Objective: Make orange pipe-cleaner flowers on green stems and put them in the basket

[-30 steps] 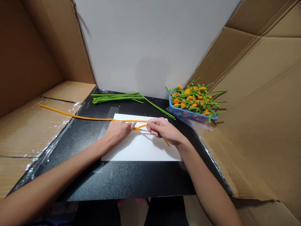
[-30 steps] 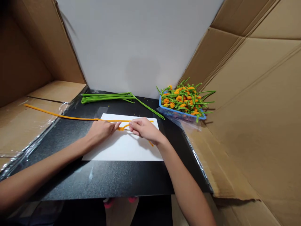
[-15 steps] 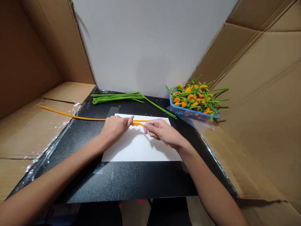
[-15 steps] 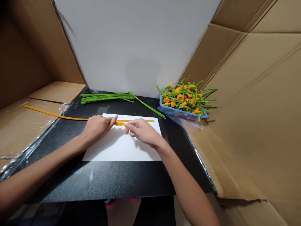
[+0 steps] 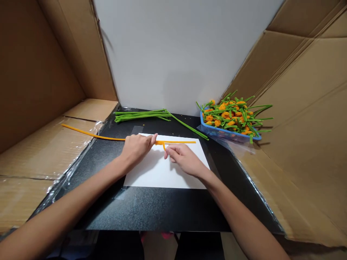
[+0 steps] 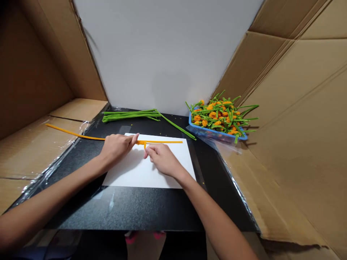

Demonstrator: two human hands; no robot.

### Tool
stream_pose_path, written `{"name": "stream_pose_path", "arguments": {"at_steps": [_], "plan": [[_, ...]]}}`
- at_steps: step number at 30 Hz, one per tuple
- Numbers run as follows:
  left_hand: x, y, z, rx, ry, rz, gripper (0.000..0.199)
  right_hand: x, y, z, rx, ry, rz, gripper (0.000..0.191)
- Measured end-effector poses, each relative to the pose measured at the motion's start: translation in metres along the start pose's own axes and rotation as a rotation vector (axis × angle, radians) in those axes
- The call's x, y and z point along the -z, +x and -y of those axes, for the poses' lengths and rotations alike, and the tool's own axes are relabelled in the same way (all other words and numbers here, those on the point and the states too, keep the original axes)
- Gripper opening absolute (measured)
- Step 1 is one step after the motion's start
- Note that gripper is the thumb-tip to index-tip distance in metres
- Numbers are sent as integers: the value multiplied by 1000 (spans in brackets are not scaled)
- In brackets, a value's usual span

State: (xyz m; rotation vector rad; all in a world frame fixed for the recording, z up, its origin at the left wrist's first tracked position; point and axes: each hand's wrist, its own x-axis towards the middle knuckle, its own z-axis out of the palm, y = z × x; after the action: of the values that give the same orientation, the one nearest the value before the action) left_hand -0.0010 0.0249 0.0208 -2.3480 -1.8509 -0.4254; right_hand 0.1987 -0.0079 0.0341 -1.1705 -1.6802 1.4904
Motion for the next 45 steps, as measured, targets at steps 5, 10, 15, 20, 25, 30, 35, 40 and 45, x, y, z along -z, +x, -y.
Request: {"name": "stream_pose_path", "arguments": {"at_steps": [5, 10, 15, 20, 25, 30, 35, 40, 45], "plan": [[-3, -1, 5, -94, -272, -24, 74, 6, 16, -20, -318, 481, 99, 35], [-4, 0, 0, -156, -107, 55, 67, 28, 11, -4, -152, 350, -39, 40], [-5, -3, -6, 92, 20, -39, 54, -4, 7, -7, 48, -65, -163, 36], [-13, 0, 5, 76, -401, -146, 65, -4, 18, -23, -244, 468, 114, 37], [-18, 3, 8, -230, -713, 126, 69, 27, 15, -11, -221, 447, 151, 42], [-17, 3, 12, -233, -218, 82, 63, 20, 3, 3, 107, -319, -105, 37], [-14, 2, 12, 9, -242, -263, 62, -8, 8, -9, 110, -55, -149, 31], [-13, 2, 14, -186, -583, -155, 70, 9, 16, -13, -104, 325, 36, 36], [-8, 2, 9, -240, -130, 34, 65, 16, 5, 1, 185, -646, -213, 33]]}}
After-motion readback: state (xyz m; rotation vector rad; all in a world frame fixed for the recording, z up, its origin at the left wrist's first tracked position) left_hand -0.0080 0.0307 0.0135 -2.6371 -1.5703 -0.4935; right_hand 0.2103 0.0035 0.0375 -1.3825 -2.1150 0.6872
